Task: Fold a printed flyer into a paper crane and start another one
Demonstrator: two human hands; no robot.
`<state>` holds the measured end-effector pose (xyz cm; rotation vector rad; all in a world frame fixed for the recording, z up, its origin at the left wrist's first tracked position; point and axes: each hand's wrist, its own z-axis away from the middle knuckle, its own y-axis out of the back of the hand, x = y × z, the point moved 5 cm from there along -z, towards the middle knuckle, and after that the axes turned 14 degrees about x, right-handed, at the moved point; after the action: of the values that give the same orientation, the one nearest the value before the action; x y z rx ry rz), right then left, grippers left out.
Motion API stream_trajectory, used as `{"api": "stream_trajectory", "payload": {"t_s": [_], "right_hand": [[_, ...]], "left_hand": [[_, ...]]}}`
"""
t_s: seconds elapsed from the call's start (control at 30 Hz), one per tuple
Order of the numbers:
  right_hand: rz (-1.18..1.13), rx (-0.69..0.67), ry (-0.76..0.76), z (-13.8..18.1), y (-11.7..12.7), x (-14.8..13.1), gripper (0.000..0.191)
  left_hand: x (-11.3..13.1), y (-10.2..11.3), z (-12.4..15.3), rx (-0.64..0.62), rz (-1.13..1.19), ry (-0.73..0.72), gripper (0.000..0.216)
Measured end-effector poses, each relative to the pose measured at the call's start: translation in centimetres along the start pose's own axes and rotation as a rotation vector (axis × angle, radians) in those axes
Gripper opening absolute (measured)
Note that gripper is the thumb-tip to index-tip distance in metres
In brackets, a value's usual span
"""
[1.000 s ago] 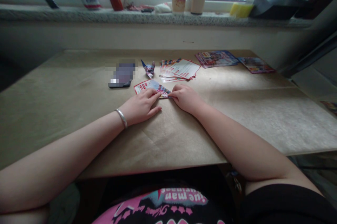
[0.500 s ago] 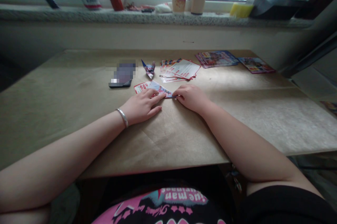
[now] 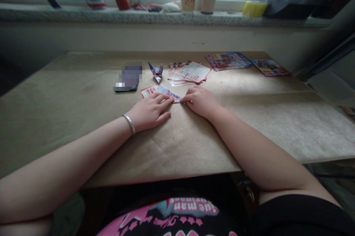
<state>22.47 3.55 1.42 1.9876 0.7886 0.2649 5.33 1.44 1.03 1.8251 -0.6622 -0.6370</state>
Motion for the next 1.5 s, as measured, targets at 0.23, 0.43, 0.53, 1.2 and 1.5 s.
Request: {"api": "stream_trajectory", "payload": {"t_s": [0.23, 0.43, 0.53, 1.2, 1.5], "right_hand": [[-0.041, 0.020, -0.150, -0.2, -0.2, 1.2, 0.014], [-0.132, -0.222, -0.352, -0.4, -1.0, 2.3, 0.019], [-0.098, -0.258, -0.313, -0.7, -1.0, 2.7, 0.020], [0.009, -0.046, 0.137, -0.1, 0.6, 0.3, 0.025], [-0.031, -0.079, 0.052, -0.1, 0.4, 0.7, 0.026]], "left_hand": [[0.1, 0.1, 0.0, 0.000, 0.008, 0.003, 0.058], [-0.2, -0.2, 0.1, 0.007, 0.024, 0.014, 0.058], [-0.2, -0.2, 0.1, 0.005, 0.032, 0.019, 0.058], [-0.1, 0.0, 0.0, -0.008, 0.012, 0.007, 0.058], [-0.1, 0.0, 0.0, 0.000, 0.019, 0.010, 0.058]]}}
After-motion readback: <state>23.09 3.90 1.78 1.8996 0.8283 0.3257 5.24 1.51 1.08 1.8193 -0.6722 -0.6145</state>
